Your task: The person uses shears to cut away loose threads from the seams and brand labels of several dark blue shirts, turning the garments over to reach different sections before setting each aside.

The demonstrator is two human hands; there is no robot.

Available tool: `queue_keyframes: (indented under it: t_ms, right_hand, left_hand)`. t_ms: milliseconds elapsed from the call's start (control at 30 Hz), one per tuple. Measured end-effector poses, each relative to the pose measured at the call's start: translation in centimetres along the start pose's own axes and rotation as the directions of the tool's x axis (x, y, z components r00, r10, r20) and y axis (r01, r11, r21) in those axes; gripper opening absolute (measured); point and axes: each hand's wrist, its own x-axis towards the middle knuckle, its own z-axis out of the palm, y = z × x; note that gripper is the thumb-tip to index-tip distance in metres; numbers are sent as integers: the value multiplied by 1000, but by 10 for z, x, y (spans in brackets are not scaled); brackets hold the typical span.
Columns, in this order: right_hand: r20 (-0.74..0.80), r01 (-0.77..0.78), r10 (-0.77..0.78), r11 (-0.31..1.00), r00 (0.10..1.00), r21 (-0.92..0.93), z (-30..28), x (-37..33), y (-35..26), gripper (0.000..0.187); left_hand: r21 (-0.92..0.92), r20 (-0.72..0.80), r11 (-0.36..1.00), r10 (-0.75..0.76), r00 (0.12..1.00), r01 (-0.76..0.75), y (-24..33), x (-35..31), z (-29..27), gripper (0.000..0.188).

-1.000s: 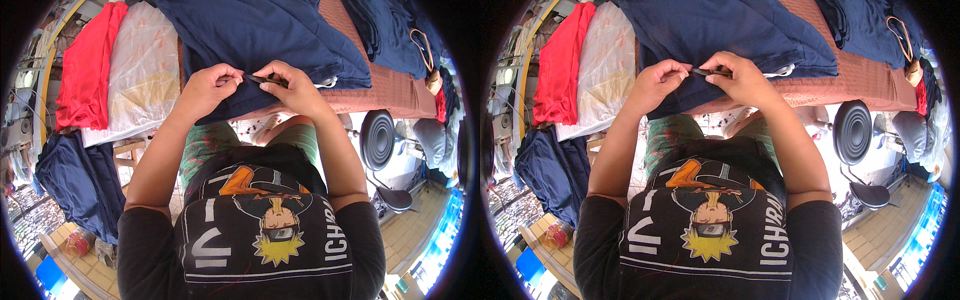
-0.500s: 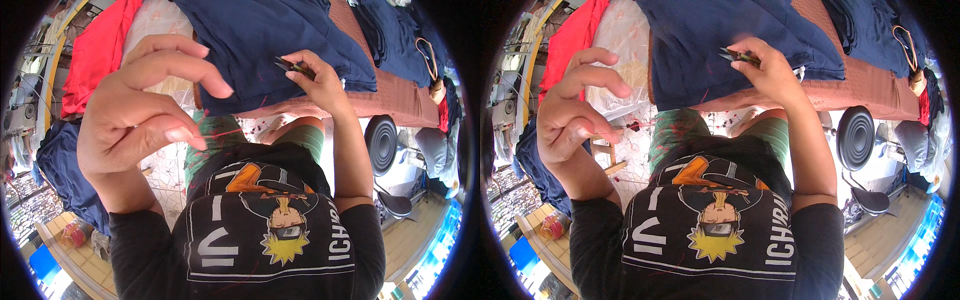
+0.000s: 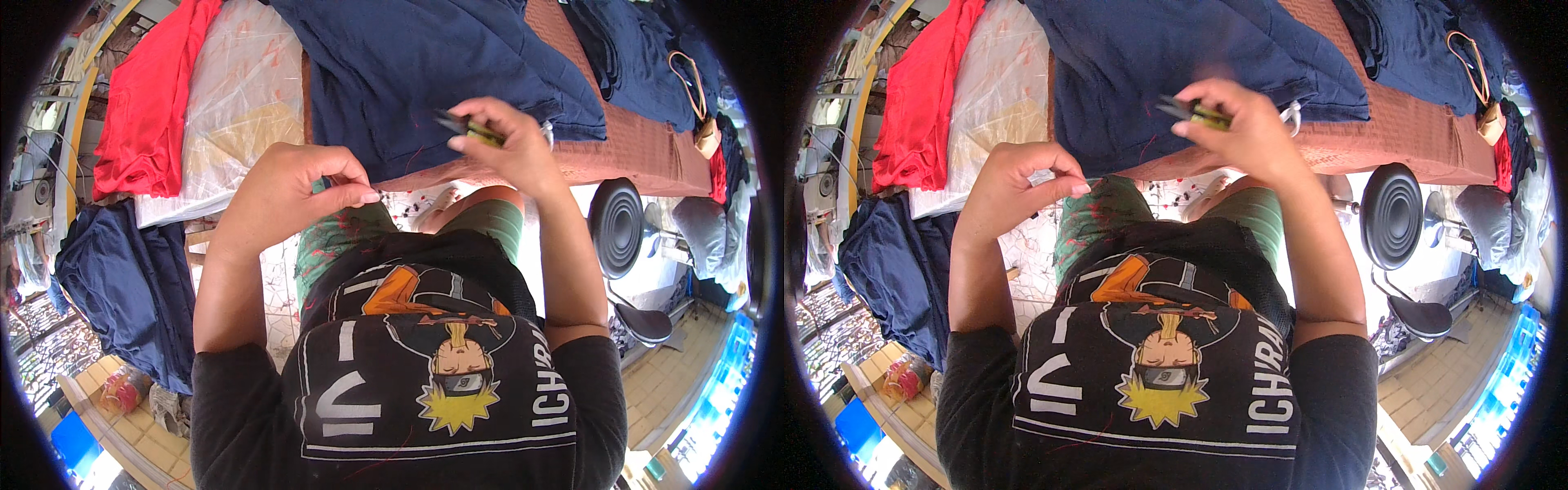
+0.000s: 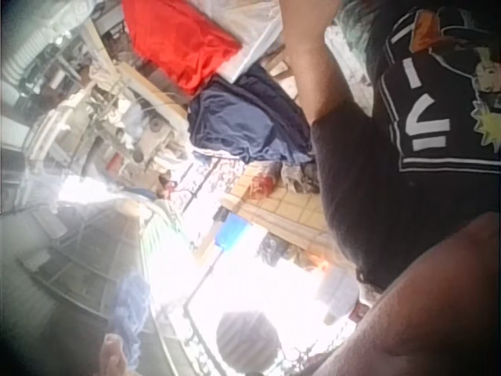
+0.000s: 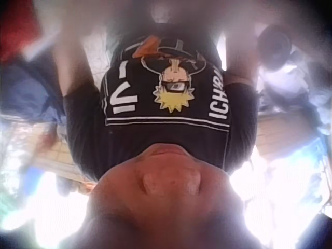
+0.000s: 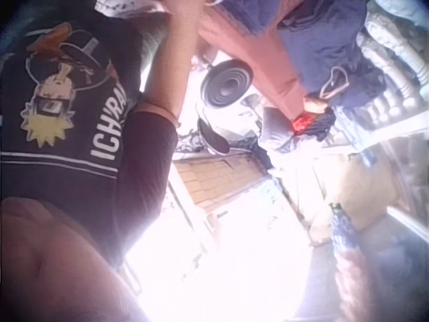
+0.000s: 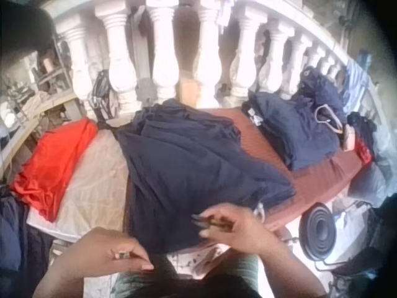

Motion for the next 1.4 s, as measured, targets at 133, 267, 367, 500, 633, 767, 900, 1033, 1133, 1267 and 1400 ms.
queue_keyframes:
  t_ms: [133, 267, 367, 500, 633, 767, 900, 1033, 1133, 1267, 1400]
  right_hand:
    - [27, 253, -256, 929, 966, -271, 31, 4, 13, 29]
    - [75, 172, -155, 907, 985, -384, 32, 5, 11, 23]
    - [347, -79, 97, 995, 933, -66, 12, 2, -16, 18]
    - [460, -42, -88, 963, 884, 265, 0, -11, -25, 17]
    - [548, -58, -33, 987, 836, 148, -20, -7, -29, 16]
    - [505, -49, -97, 962, 858, 269, -13, -7, -30, 19]
    - [397, -121, -12, 944, 918, 308, 5, -6, -30, 16]
    - [424, -252, 137, 940, 896, 228, 15, -5, -26, 23]
    - [372, -238, 140, 942, 918, 234, 31, -5, -35, 24]
    - [403, -306, 133, 862, 906, 403, 47, -7, -40, 24]
    - [593, -3, 39, 998, 805, -62, 22, -8, -35, 38]
  left_hand:
    - [-18, 32, 999, -34, 999, 35, -1, 2, 3, 9]
    - [-30, 86, 989, -139, 986, 142, 2, -1, -2, 10]
    - [229, 35, 937, 263, 964, -264, -17, -5, 1, 8]
    - [-24, 89, 993, -117, 989, 119, -6, -7, -1, 8]
    - [28, 89, 998, -65, 994, 63, -5, -3, -5, 8]
    - [83, 31, 969, 231, 972, -233, -22, -2, 3, 8]
    - [-77, -5, 990, -115, 993, 115, -9, -6, 8, 7]
    - [52, -101, 998, 42, 994, -37, -12, -2, 14, 7]
    - [-48, -274, 997, 52, 960, -68, -10, 1, 30, 10]
    - [86, -378, 977, 211, 901, -193, -12, 7, 37, 15]
    - [240, -503, 954, 278, 818, -177, -19, 8, 36, 20]
